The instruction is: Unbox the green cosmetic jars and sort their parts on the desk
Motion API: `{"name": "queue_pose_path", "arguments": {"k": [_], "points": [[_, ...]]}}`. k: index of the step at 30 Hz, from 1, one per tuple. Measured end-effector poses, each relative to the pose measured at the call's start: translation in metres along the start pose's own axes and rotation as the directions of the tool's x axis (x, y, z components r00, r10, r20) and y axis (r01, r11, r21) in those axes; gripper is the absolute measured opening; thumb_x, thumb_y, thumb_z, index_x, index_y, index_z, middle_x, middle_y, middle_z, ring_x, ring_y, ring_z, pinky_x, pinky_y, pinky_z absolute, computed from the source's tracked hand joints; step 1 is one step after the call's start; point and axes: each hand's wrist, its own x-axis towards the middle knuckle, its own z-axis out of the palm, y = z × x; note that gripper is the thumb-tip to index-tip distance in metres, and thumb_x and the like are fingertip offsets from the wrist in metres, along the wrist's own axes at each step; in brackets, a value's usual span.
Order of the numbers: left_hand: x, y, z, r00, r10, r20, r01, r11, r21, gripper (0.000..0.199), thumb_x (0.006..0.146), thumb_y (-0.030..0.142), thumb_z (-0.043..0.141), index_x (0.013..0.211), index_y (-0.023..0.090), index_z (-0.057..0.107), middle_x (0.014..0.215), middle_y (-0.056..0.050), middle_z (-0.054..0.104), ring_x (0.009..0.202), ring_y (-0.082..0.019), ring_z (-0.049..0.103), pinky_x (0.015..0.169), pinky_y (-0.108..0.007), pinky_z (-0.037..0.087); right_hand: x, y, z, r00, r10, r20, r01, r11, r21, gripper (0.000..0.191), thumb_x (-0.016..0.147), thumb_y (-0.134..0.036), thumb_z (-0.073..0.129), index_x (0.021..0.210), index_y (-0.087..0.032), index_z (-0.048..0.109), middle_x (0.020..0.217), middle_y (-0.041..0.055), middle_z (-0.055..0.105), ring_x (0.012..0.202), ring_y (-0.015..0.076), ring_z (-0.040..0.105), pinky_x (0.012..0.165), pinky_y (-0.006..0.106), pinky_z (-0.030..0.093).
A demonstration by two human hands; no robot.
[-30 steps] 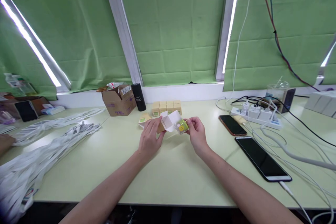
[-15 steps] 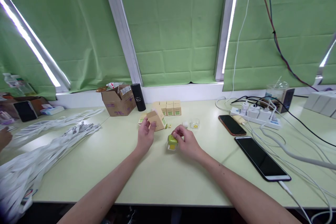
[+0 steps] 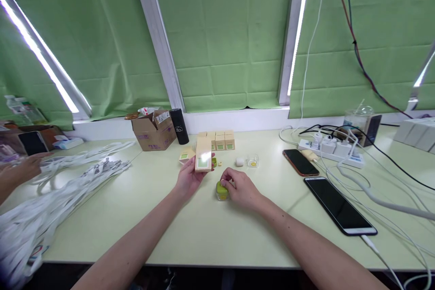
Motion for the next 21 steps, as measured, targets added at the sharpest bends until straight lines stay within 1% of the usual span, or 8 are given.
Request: {"name": "queue_pose_path", "arguments": {"k": [2,5,8,11,13,17,19,21], "points": [[-0.002,0.002,0.003,1.0,-0.007,0.021,0.007,1.0,0.01,0.033,0.096,0.031,0.067,0.124,0.014,0.069,0.131,-0.018,0.071,0.1,-0.028,0.075,0.092,-0.045,0.06,0.0,-0.001,0.0,1.0,-0.006,0.003,0.006,1.0,-0.003,0.01,0.098,-0.031,0.055,0.093,-0.024,0.061,0.089,0.0024,0.069,0.083,0.0199,0.063,0.073,0.033,0.047],[-0.004,0.004,0.008,0.999,-0.013,0.039,0.012,0.999,0.037,0.034,0.096,0.032,0.066,0.125,0.013,0.068,0.13,-0.017,0.072,0.094,-0.027,0.076,0.089,-0.044,0.06,0.001,-0.003,-0.001,1.0,-0.01,-0.017,0.01,1.0,0.013,0.012,0.097,-0.034,0.057,0.098,-0.024,0.064,0.095,0.0035,0.071,0.088,0.0206,0.065,0.077,0.034,0.049],[-0.006,0.004,0.011,0.999,-0.016,0.037,0.014,0.998,0.066,0.037,0.095,0.037,0.068,0.125,0.015,0.067,0.128,-0.016,0.073,0.093,-0.026,0.077,0.088,-0.043,0.06,0.003,-0.006,-0.003,0.995,0.023,-0.096,-0.015,0.997,0.076,0.021,0.097,-0.04,0.058,0.107,-0.024,0.066,0.107,0.0062,0.074,0.097,0.0224,0.066,0.081,0.037,0.05],[-0.008,0.001,0.012,0.999,-0.019,0.051,0.014,0.995,0.103,0.042,0.095,0.045,0.069,0.125,0.017,0.067,0.125,-0.013,0.074,0.093,-0.026,0.077,0.089,-0.041,0.059,0.005,-0.009,-0.005,0.98,0.065,-0.19,-0.035,0.987,0.157,0.032,0.096,-0.048,0.059,0.116,-0.025,0.067,0.114,0.0078,0.074,0.107,0.0247,0.066,0.091,0.041,0.049],[-0.008,-0.002,0.012,0.998,-0.026,0.054,0.019,0.991,0.131,0.046,0.093,0.05,0.07,0.127,0.019,0.067,0.123,-0.012,0.075,0.095,-0.025,0.076,0.089,-0.04,0.059,0.006,-0.01,-0.006,0.973,0.088,-0.212,-0.045,0.979,0.199,0.039,0.095,-0.055,0.059,0.12,-0.025,0.067,0.118,0.0081,0.074,0.113,0.026,0.065,0.096,0.043,0.048],[-0.008,-0.009,0.013,0.999,-0.037,0.024,0.032,0.982,0.188,0.055,0.09,0.054,0.074,0.135,0.024,0.064,0.123,-0.01,0.075,0.105,-0.025,0.073,0.089,-0.037,0.058,0.009,-0.01,-0.007,0.979,0.112,-0.168,-0.058,0.953,0.299,0.05,0.092,-0.067,0.059,0.119,-0.026,0.069,0.124,0.0086,0.073,0.119,0.0281,0.064,0.101,0.044,0.047],[-0.009,-0.011,0.016,0.999,-0.043,0.025,0.036,0.974,0.223,0.06,0.089,0.056,0.074,0.138,0.024,0.062,0.124,-0.01,0.075,0.108,-0.025,0.072,0.088,-0.036,0.058,0.01,-0.01,-0.006,0.984,0.123,-0.128,-0.07,0.932,0.357,0.055,0.089,-0.073,0.061,0.116,-0.025,0.07,0.122,0.0093,0.073,0.116,0.0287,0.066,0.1,0.044,0.049],[-0.01,-0.011,0.019,0.997,-0.053,0.059,0.035,0.962,0.271,0.063,0.09,0.058,0.072,0.142,0.024,0.058,0.124,-0.01,0.075,0.106,-0.025,0.072,0.087,-0.036,0.058,0.011,-0.009,-0.005,0.986,0.137,-0.096,-0.087,0.911,0.404,0.058,0.086,-0.075,0.064,0.112,-0.025,0.071,0.118,0.0094,0.074,0.11,0.0287,0.067,0.099,0.044,0.051]]}}
